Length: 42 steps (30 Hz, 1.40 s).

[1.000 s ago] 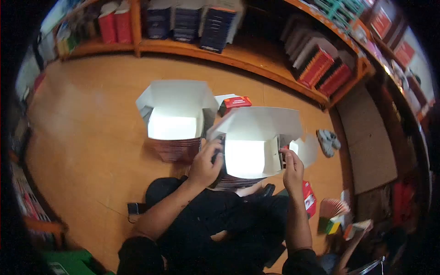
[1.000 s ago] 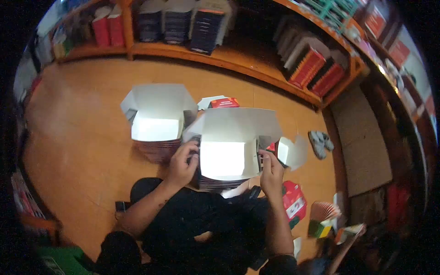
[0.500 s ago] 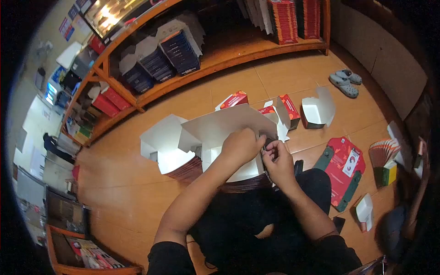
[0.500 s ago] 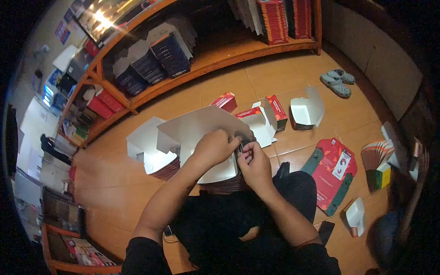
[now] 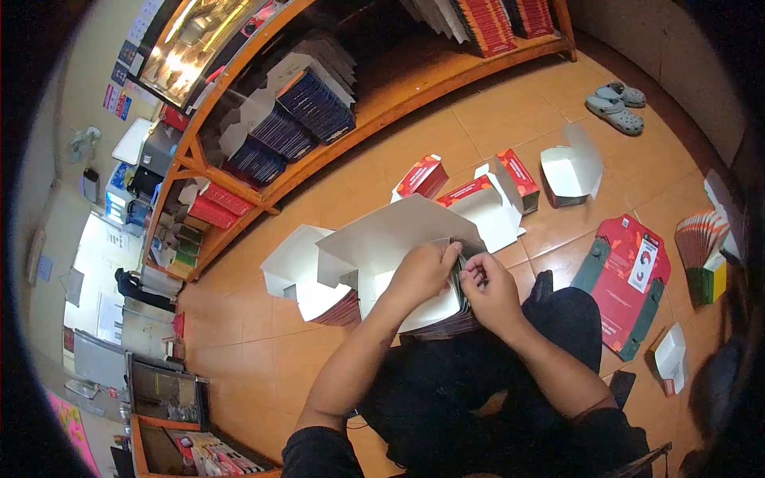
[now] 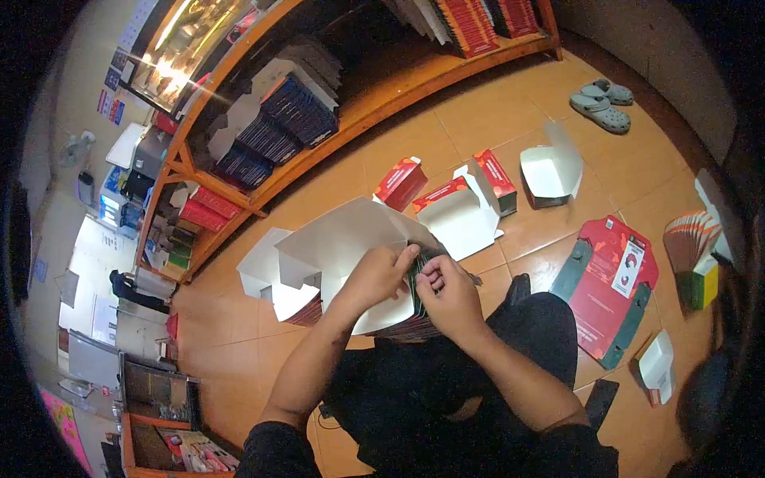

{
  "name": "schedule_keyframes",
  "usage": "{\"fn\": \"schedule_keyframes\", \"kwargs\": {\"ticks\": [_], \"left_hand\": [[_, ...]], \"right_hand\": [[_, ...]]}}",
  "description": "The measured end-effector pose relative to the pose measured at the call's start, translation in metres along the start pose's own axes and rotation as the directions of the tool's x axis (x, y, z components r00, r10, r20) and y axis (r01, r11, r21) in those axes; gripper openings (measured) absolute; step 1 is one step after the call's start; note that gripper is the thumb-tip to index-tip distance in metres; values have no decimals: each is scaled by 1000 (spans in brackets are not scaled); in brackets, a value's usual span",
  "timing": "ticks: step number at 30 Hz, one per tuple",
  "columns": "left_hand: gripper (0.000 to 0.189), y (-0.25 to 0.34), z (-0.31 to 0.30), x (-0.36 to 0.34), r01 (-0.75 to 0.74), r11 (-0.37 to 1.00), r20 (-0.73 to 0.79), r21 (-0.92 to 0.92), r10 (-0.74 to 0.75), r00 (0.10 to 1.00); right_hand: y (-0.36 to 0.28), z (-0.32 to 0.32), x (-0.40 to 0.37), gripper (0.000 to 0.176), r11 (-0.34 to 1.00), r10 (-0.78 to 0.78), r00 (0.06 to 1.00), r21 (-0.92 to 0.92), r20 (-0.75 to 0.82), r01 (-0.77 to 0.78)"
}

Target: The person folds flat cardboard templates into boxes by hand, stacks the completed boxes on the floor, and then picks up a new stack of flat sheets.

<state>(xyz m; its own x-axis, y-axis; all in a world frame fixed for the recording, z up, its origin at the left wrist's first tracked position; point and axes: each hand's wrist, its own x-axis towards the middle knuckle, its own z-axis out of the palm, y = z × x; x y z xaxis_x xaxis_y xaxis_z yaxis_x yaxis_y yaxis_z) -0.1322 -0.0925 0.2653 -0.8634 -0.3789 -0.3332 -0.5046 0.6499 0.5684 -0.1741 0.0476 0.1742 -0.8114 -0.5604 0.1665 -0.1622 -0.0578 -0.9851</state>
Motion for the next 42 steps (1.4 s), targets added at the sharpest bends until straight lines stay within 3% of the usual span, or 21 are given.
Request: {"fn": "schedule_keyframes", "kwargs": {"ticks": [1, 3, 6, 7, 8, 10, 12, 13, 14, 15, 17, 24, 27, 33, 36, 37, 38, 39, 40, 41, 42], "left_hand": [[47, -3, 1, -8, -71, 997, -49, -14, 70, 996], [47, -26, -3, -34, -160, 987, -362, 6, 152, 920], [41, -45, -16, -85, 91, 986, -676, 139, 28, 737], [39, -51, -18, -96, 167, 970, -737, 176, 17, 676], [39, -54, -20, -100, 176, 970, -739, 169, 7, 674], [40, -63, -19, -112, 335, 932, -769, 139, -112, 630], [40, -74, -24, -105, 362, 922, -724, 133, -159, 671], [38, -76, -28, -99, 376, 900, -631, 223, -160, 759], [37, -79, -30, -94, 371, 875, -524, 311, -168, 835], [37, -86, -30, -88, 373, 881, -520, 291, -181, 835], [34, -96, -30, -76, 242, 840, -376, 486, -49, 925], [27, -126, 5, -67, 250, 876, -372, 412, -88, 924], [25, -129, 17, -63, 343, 909, -406, 236, -229, 885], [25, -141, 37, -55, 339, 907, -423, 251, -212, 881], [25, -141, 32, -67, 236, 927, -411, 292, -102, 906], [25, -139, 28, -74, 219, 931, -393, 291, -92, 915], [26, -142, 31, -87, 201, 930, -381, 308, -74, 922], [27, -144, 32, -94, 182, 927, -371, 329, -51, 927], [27, -136, 33, -102, 176, 926, -369, 335, -43, 928], [28, -125, 29, -105, 236, 971, -400, 35, -203, 894], [30, -121, 29, -110, 277, 921, -375, -275, -368, 851]], "right_hand": [[0, -2, 1, 15, 1000, 15, 1000, 11, 19, -16], [-4, -5, 2, 15, 1000, 0, 1000, -11, 13, 0], [-21, -11, 3, 22, 995, -54, 999, -87, -2, 53], [-38, -16, 6, 27, 976, 15, 999, -218, 47, -5], [-48, -17, 10, 34, 935, 93, 991, -350, 92, -55], [-51, -14, 19, 43, 879, 41, 990, -476, 137, 30], [-65, -12, 30, 42, 717, 89, 971, -691, 222, 93], [-70, -8, 35, 38, 667, 114, 961, -737, 250, 113], [-68, -5, 40, 38, 655, 124, 957, -746, 263, 120], [-60, 0, 44, 33, 634, 119, 961, -764, 250, 120], [-47, 5, 49, 28, 578, 85, 969, -804, 231, 141], [-35, 12, 38, 27, 529, 100, 953, -826, 287, 193], [-24, 13, 35, 27, 501, 149, 944, -845, 295, 185], [-8, 8, 31, 28, 497, 155, 960, -858, 234, 129], [-16, -10, 33, 34, 481, 145, 944, -854, 297, 195], [-32, -23, 36, 39, 743, 278, 922, -669, 270, -28], [-38, -35, 33, 44, 874, 410, 861, -398, 301, -277], [-26, -48, 44, 44, 902, 411, 881, -248, 236, -354], [-2, -59, 66, 44, 903, 409, 883, -244, 229, -354], [33, -65, 99, 41, 966, 254, 967, -52, 19, -253], [68, -65, 123, 37, 989, 125, 969, 108, -214, -103]]}}
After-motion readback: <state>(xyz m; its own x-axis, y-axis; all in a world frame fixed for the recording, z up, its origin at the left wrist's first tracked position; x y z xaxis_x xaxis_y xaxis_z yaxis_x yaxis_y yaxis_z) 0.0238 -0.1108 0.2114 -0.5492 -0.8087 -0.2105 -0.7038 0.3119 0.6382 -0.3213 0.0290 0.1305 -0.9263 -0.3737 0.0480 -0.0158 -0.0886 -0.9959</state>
